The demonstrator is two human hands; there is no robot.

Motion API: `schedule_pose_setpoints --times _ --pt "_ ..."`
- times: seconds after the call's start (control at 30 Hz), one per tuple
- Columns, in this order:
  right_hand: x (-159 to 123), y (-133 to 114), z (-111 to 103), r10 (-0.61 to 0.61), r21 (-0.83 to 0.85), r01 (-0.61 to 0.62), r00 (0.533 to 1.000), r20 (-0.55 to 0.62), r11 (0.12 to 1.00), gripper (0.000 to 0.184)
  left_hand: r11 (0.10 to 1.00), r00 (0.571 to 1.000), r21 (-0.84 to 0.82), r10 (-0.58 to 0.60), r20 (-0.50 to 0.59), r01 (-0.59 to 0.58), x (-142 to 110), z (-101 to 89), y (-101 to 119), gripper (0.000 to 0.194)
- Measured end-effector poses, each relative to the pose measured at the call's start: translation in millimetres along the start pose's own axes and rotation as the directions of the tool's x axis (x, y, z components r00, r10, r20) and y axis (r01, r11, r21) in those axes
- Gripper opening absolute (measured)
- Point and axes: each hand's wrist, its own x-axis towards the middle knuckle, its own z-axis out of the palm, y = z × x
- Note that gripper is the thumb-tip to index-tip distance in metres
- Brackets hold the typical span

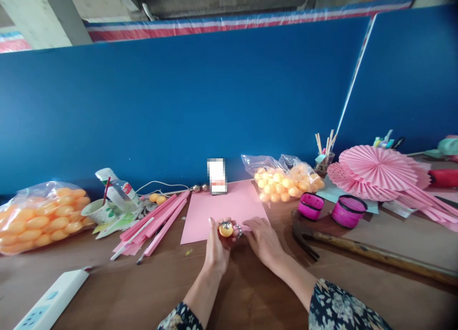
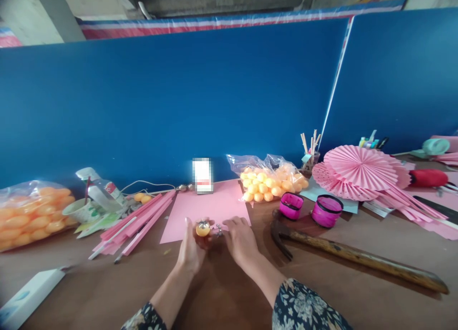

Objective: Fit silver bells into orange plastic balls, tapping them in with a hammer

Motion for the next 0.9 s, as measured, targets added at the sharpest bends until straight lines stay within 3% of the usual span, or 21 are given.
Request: schedule_pose_setpoints --times 0.13,0.3,0.5,0.7,0.9 --pt "6 13 -4 0.09 0.022 -0.088 0.992 -0.092 0.996 0.02 0.994 0.993 -0.024 0.107 -0.043 -0.108 7 -2.5 -5 0.032" --pt "9 21 -9 0.116 0.031 -0.113 0.988 -0.106 0.993 0.021 0.976 0.972 0.074 0.21 -0.102 -0.203 9 -5.1 -7 0.037" --pt "8 7 -7 -0.064 0.012 0.064 0.998 0.017 0.998 0.025 0.97 0.948 0.185 0.201 -0.245 -0.158 7 -6.0 -4 0.039" --pt "9 -3 -1 -0.149 -0.075 0.163 0.976 0.161 0.984 0.027 0.978 0.96 0.124 0.193 -0.204 -0.17 7 -5.0 -7 0.037" --pt "8 -2 -3 -0.129 -0.069 0.142 0.978 0.162 0.988 0.02 0.984 0.971 0.087 0.169 -0.168 -0.156 9 -8.0 -9 0.042"
